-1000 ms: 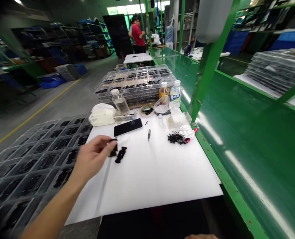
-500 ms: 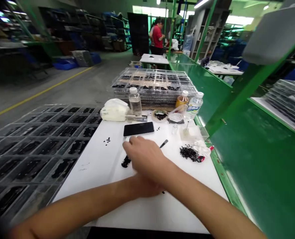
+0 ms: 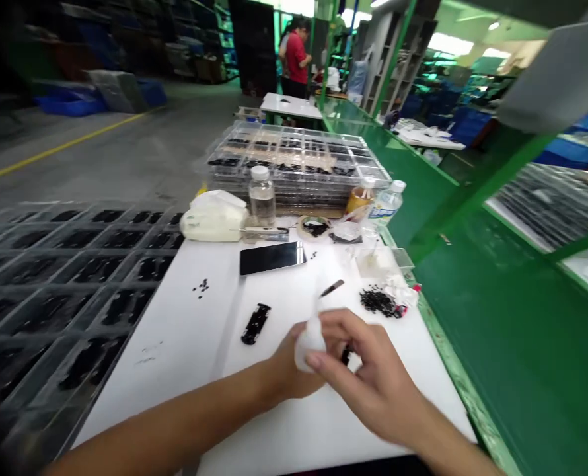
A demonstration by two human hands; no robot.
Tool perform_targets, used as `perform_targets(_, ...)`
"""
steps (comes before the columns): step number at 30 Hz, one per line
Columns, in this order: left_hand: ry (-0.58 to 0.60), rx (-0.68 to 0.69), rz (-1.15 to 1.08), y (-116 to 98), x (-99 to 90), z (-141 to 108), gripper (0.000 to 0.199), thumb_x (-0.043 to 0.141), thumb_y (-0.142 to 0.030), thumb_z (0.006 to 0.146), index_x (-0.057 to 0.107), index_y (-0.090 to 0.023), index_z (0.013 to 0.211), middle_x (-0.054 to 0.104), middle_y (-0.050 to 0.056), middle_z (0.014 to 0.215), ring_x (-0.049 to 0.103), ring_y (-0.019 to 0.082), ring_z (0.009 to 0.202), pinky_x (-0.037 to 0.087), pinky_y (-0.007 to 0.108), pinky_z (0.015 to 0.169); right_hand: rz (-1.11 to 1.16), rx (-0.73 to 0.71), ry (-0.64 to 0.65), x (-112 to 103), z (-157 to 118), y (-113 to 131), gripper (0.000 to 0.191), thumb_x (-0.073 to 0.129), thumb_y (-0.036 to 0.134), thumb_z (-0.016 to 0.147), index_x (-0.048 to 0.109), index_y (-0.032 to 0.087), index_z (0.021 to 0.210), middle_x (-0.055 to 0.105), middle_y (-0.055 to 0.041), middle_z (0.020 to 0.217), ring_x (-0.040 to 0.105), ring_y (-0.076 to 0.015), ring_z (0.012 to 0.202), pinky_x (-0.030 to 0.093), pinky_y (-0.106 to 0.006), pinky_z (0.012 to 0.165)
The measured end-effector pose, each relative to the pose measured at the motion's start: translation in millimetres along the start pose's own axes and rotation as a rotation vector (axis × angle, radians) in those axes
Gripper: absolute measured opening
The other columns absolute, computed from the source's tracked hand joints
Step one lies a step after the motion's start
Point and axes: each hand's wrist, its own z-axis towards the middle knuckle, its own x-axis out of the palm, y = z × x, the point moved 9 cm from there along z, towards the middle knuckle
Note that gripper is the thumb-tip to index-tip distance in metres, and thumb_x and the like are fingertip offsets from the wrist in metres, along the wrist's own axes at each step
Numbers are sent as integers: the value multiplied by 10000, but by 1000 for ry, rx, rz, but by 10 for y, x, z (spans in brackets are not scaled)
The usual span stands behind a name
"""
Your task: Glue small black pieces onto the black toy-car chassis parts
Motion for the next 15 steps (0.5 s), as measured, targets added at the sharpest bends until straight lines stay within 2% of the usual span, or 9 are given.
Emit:
perform_targets(3, 18, -17, -193, -267, -74, 62, 515, 474, -621, 1151, 724, -174, 1203, 676, 48, 980, 647, 183, 843, 587, 369, 807, 271, 230, -269, -65, -804, -368, 287, 695, 439, 1076, 733, 270, 1304, 791, -70, 1096, 763, -211, 970, 650, -296, 867)
perform_targets(6, 162, -79, -327, -572, 102, 16, 463, 635, -603, 1088, 808, -174, 1076, 705, 98, 1072, 699, 203, 934, 590, 323, 770, 280, 262, -374, 0, -1149, -489, 302, 719, 491, 1049, 795, 262, 1230, 807, -69, 1038, 766, -215, 917, 652, -301, 838)
perform_targets(7, 148, -131, -346, -612, 128, -33, 397, 657, -540, 1090, 828, -184, 1043, 702, 103, 1088, 713, 214, 979, 601, 327, 825, 235, 237, -322, 9, -1132, -467, 316, 727, 517, 1039, 805, 268, 1216, 816, -65, 1058, 770, -215, 931, 650, -309, 863)
perform_targets(9, 18, -244, -368, -607, 79, -182, 324, 661, -467, 1097, 843, -206, 1034, 711, 111, 1150, 716, 240, 1102, 595, 336, 967, 85, 181, -154, -71, -988, -431, 354, 757, 586, 996, 818, 285, 1174, 827, -39, 1060, 767, -200, 914, 636, -302, 862)
perform_targets(10, -79, -294, -376, -584, 14, -285, 315, 666, -466, 1094, 838, -214, 1016, 719, 110, 1204, 706, 243, 1158, 576, 324, 1018, -10, 156, -61, -167, -886, -450, 402, 762, 626, 973, 813, 290, 1189, 825, -28, 1056, 763, -195, 915, 629, -301, 854)
perform_targets(11, -184, -341, -387, -559, -64, -405, 320, 666, -480, 1092, 820, -220, 985, 728, 104, 1245, 697, 242, 1195, 565, 310, 1038, -71, 165, -50, -360, -776, -530, 395, 775, 639, 954, 824, 285, 1121, 821, -18, 1011, 752, -184, 863, 614, -298, 807)
perform_targets(12, -288, -385, -404, -540, -139, -542, 346, 656, -509, 1090, 787, -225, 942, 738, 92, 1239, 710, 233, 1161, 580, 298, 995, -112, 197, -132, -644, -662, -651, 380, 708, 606, 1014, 816, 250, 1090, 810, -40, 1002, 741, -187, 868, 604, -312, 796)
perform_targets(13, -365, -430, -432, -531, -176, -683, 384, 648, -549, 1081, 745, -224, 903, 752, 82, 1169, 736, 220, 1029, 607, 301, 894, -161, 242, -239, -945, -551, -794, 376, 646, 550, 1069, 790, 211, 1148, 795, -78, 1095, 737, -205, 971, 607, -356, 883)
perform_targets(15, -438, -520, -488, -549, -134, -956, 471, 678, -642, 1031, 673, -213, 836, 735, 60, 916, 669, 179, 662, 559, 292, 590, -236, 322, -400, -1429, -335, -1069, 343, 705, 491, 1053, 741, 164, 1152, 751, -103, 1179, 707, -234, 1098, 593, -450, 1014)
